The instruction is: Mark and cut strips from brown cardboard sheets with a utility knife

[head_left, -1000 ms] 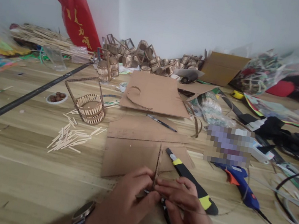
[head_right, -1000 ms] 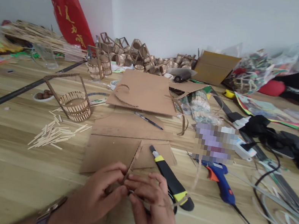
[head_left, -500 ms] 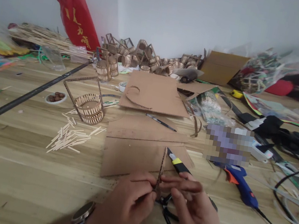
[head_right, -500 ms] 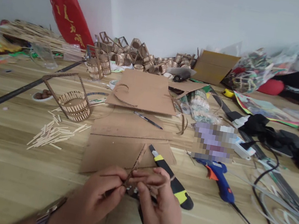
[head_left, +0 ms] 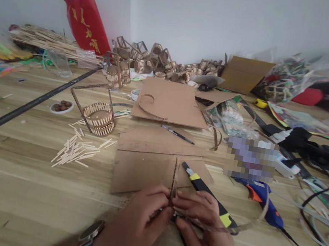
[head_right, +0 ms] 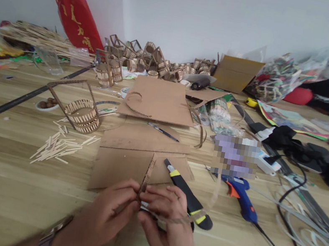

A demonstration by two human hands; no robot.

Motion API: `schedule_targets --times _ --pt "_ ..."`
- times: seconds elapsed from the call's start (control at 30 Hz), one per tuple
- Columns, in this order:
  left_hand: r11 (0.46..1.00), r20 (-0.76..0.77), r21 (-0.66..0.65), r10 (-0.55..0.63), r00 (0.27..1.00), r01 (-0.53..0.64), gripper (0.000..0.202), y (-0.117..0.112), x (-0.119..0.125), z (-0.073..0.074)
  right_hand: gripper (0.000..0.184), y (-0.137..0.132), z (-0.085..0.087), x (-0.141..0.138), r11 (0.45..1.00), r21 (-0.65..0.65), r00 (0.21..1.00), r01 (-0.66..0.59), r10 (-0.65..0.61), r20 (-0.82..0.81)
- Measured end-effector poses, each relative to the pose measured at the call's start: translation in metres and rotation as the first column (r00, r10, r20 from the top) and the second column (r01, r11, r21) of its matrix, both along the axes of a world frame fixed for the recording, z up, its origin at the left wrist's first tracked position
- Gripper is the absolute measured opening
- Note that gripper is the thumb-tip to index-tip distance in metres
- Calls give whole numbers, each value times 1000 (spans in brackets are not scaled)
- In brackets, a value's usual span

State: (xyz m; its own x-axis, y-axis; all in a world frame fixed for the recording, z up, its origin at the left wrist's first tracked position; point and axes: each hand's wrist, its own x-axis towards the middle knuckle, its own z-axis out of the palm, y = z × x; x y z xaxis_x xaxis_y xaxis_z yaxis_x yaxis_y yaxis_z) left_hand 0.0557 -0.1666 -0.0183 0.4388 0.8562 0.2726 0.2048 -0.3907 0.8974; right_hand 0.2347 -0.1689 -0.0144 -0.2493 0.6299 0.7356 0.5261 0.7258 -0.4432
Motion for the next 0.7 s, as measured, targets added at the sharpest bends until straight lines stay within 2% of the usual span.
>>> schedule_targets --times 0.13,0.27,0.43,0.57,0.7 --pt "997 -24 78 31 999 -29 22 0 1 -1 13 2 1 -1 1000 24 998 17 -19 67" --pt "996 -19 88 19 1000 -18 21 0 1 -2 14 1 0 1 999 0 999 33 -33 43" --pt "996 -26 86 13 1000 -11 25 1 0 -2 9 0 -1 4 990 -135 998 48 -53 -38" --pt "995 -8 100 -14 1000 15 25 1 0 1 18 -1 -3 3 963 -270 983 12 -60 -173" --pt "998 -1 61 -1 1000 1 24 -1 0 2 6 -1 -5 2 980 -199 981 -22 -17 -193"
